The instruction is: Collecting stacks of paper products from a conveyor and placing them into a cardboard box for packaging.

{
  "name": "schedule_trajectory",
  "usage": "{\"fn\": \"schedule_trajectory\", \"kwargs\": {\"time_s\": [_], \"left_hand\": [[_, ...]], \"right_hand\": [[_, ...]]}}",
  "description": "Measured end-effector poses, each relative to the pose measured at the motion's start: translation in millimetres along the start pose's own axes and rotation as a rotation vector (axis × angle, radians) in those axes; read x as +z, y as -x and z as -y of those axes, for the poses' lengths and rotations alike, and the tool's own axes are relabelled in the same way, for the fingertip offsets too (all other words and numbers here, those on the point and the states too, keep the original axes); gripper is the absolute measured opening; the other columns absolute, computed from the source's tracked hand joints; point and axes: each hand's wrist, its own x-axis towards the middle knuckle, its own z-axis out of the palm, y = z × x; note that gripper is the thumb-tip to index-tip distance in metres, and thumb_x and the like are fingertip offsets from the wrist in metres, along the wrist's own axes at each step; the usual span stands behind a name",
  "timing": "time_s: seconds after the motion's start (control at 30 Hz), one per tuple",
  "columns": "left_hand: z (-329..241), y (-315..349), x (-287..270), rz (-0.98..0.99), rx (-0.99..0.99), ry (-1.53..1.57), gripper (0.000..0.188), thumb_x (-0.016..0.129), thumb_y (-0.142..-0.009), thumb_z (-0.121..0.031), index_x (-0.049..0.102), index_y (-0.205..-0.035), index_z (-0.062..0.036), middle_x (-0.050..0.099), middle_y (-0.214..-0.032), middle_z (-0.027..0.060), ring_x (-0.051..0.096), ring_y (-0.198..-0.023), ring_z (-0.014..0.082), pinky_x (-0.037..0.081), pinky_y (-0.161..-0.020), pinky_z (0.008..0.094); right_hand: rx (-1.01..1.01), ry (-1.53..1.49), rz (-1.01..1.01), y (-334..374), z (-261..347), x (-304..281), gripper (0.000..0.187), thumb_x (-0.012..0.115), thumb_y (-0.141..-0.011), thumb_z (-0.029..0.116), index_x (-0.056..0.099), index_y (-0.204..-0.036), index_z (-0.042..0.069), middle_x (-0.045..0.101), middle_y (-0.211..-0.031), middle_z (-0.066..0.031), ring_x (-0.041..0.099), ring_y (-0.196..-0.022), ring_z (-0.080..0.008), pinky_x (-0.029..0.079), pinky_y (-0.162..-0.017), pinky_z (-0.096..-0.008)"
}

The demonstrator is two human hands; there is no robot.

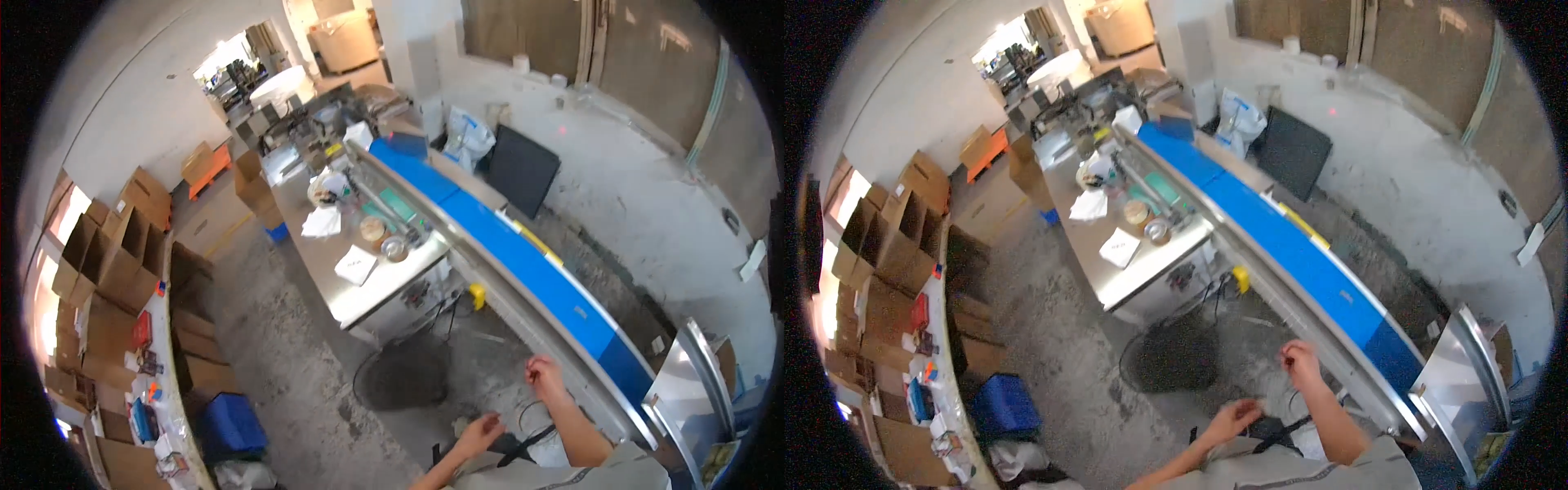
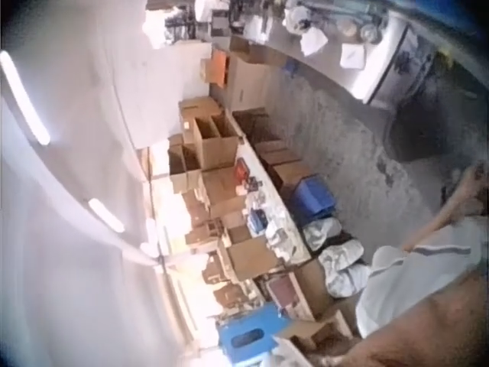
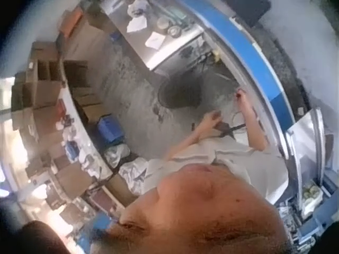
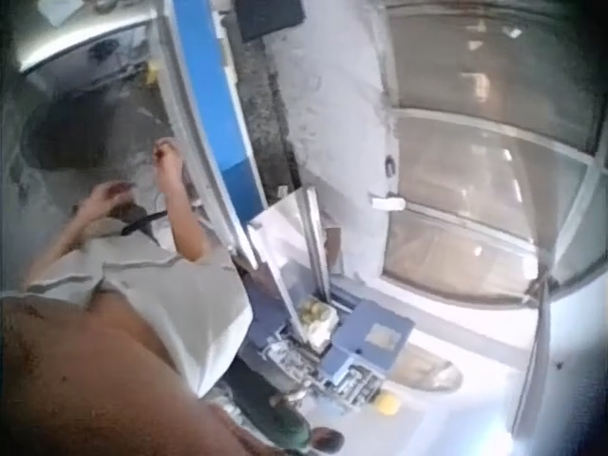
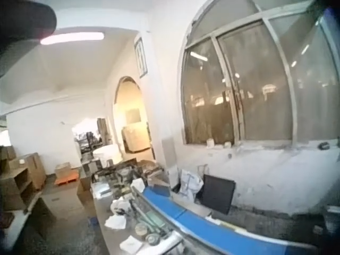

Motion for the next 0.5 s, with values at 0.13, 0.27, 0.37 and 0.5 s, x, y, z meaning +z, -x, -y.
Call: {"fn": "schedule_trajectory", "kwargs": {"time_s": [0.13,0.27,0.37,0.5], "left_hand": [[38,49,-43,-0.125,-0.053,0.062,0.052,0.067,-0.093,-0.030,0.054,-0.130,0.0043,0.068,-0.114,0.0149,0.065,-0.103,0.0196,0.051,-0.090,0.0322],[67,95,-112,-0.162,-0.115,0.106,0.051,0.068,-0.093,-0.029,0.055,-0.129,0.0043,0.068,-0.115,0.0136,0.065,-0.105,0.0186,0.051,-0.091,0.0320],[72,146,-184,-0.290,-0.096,0.180,0.048,0.068,-0.093,-0.026,0.056,-0.128,0.0048,0.067,-0.116,0.0127,0.064,-0.105,0.0175,0.051,-0.091,0.0310],[155,236,-297,-0.442,-0.091,0.289,0.047,0.069,-0.092,-0.025,0.057,-0.125,0.0061,0.067,-0.115,0.0126,0.064,-0.104,0.0164,0.050,-0.090,0.0292]], "right_hand": [[0.025,0.023,0.103,10,-38,70,0.007,0.052,-0.078,-0.001,0.059,-0.078,0.000,0.060,-0.073,-0.0098,0.054,-0.060,-0.0180,0.041,-0.053,-0.0301],[0.056,0.119,0.170,37,-88,150,0.009,0.053,-0.081,0.001,0.061,-0.080,0.000,0.059,-0.071,-0.0084,0.053,-0.060,-0.0156,0.042,-0.053,-0.0288],[0.116,0.185,0.225,54,-129,228,0.008,0.053,-0.082,0.003,0.061,-0.081,0.000,0.059,-0.071,-0.0081,0.053,-0.060,-0.0145,0.042,-0.053,-0.0276],[0.089,0.250,0.241,79,-209,346,0.010,0.052,-0.082,0.002,0.061,-0.084,0.000,0.059,-0.073,-0.0071,0.052,-0.060,-0.0131,0.041,-0.053,-0.0267]]}}
